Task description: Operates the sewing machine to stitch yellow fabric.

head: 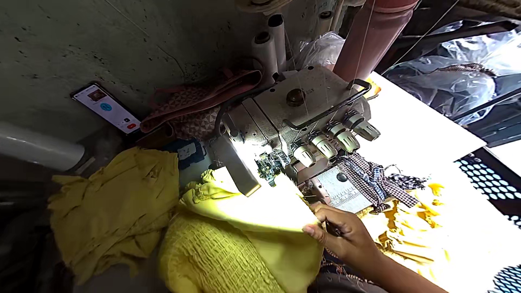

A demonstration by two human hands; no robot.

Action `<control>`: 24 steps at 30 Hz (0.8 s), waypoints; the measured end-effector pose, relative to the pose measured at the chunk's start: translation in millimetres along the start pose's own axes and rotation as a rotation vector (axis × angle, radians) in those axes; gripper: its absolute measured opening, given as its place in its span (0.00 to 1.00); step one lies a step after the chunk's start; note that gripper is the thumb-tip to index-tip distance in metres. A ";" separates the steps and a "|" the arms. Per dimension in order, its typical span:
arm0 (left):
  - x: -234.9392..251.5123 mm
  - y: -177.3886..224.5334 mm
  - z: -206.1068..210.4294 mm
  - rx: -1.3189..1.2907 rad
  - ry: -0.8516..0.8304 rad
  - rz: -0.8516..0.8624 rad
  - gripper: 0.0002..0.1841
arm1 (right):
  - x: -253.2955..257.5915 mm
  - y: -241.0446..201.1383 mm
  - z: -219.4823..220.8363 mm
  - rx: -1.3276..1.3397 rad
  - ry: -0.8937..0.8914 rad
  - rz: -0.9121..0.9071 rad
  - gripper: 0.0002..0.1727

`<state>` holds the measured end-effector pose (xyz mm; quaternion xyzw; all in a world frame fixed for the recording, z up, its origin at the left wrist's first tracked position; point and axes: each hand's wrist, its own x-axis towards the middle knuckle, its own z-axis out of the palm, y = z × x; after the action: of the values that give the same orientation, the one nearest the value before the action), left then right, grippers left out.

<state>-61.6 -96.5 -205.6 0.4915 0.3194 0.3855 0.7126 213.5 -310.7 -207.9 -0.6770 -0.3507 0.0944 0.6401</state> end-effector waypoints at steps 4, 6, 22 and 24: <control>1.3 -13.1 25.2 -0.087 -0.238 -0.261 0.23 | -3.5 6.6 -0.6 0.156 0.075 0.344 0.12; -5.8 -9.0 47.5 0.067 -0.067 -0.259 0.12 | -4.6 16.3 0.1 0.098 0.124 0.258 0.13; -27.1 -40.9 94.9 0.500 0.041 -0.021 0.19 | -7.6 3.6 -0.8 0.140 0.027 0.175 0.10; -28.7 -38.5 107.2 0.157 0.142 -0.198 0.12 | -7.7 1.4 2.1 0.281 0.054 0.340 0.09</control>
<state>22.5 -178.5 -206.4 0.4833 0.4451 0.3209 0.6822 207.1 -313.5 -212.0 -0.6328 -0.1978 0.2307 0.7122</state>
